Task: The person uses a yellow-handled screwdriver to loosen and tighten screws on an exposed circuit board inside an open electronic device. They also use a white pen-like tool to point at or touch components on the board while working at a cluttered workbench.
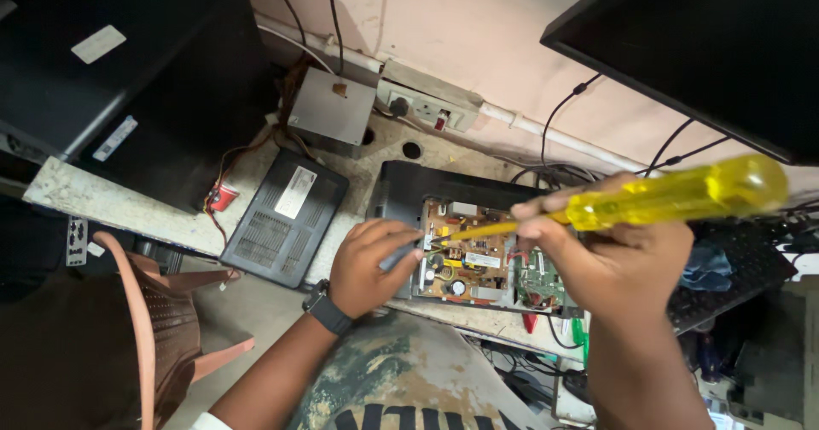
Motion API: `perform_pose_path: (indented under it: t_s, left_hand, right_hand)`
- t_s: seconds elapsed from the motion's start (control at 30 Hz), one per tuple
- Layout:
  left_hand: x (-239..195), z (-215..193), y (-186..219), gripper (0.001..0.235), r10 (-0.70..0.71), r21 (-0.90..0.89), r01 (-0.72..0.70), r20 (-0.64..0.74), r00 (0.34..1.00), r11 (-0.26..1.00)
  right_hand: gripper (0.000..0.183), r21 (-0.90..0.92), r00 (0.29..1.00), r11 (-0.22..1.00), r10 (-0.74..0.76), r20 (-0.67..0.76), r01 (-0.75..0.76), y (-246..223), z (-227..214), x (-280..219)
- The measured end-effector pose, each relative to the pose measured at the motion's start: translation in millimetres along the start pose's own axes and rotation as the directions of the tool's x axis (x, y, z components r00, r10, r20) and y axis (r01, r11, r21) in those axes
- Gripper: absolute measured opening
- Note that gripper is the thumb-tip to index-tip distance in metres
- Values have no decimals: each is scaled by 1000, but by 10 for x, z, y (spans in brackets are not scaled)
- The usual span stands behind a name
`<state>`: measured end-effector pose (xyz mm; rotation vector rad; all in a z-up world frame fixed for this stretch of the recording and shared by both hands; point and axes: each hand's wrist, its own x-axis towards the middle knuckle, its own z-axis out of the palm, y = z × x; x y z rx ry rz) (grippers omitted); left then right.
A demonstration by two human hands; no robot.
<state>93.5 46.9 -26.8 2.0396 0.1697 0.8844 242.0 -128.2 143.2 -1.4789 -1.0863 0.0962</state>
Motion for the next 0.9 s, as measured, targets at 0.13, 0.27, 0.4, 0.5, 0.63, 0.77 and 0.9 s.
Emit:
perform_pose_path:
  t_s: [0.13, 0.27, 0.4, 0.5, 0.63, 0.77, 0.9]
  left_hand:
    - [146, -91, 94, 23, -41, -84, 39, -24, 999, 996]
    - [311, -173, 316, 28, 9, -132, -10, -12, 1000, 991]
    - [494, -201, 455, 32, 111, -142, -101, 64, 992, 985]
    - [546, -109, 515, 25, 66, -96, -59, 70, 995, 994]
    - [570, -88, 472, 19, 106, -100, -99, 68, 992, 990]
    - [572, -130, 426, 23, 115, -84, -100, 198, 973, 991]
    - [635, -217, 437, 25, 134, -104, -106, 311, 941, 989]
  right_hand:
    - [24, -203, 998, 978, -55, -25, 49, -20, 119, 97]
    - [30, -325, 995, 944, -76, -63, 52, -46, 219, 188]
    - [31, -248, 991, 969, -27, -129, -6, -20, 335, 243]
    - [31, -185, 993, 983, -6, -122, -17, -1, 371, 255]
    - [26, -35, 998, 997, 69, 9, -69, -56, 344, 242]
    - [25, -34, 966, 991, 137, 221, -133, -210, 166, 244]
    - [24, -272, 955, 962, 60, 291, 22, -278, 71, 257]
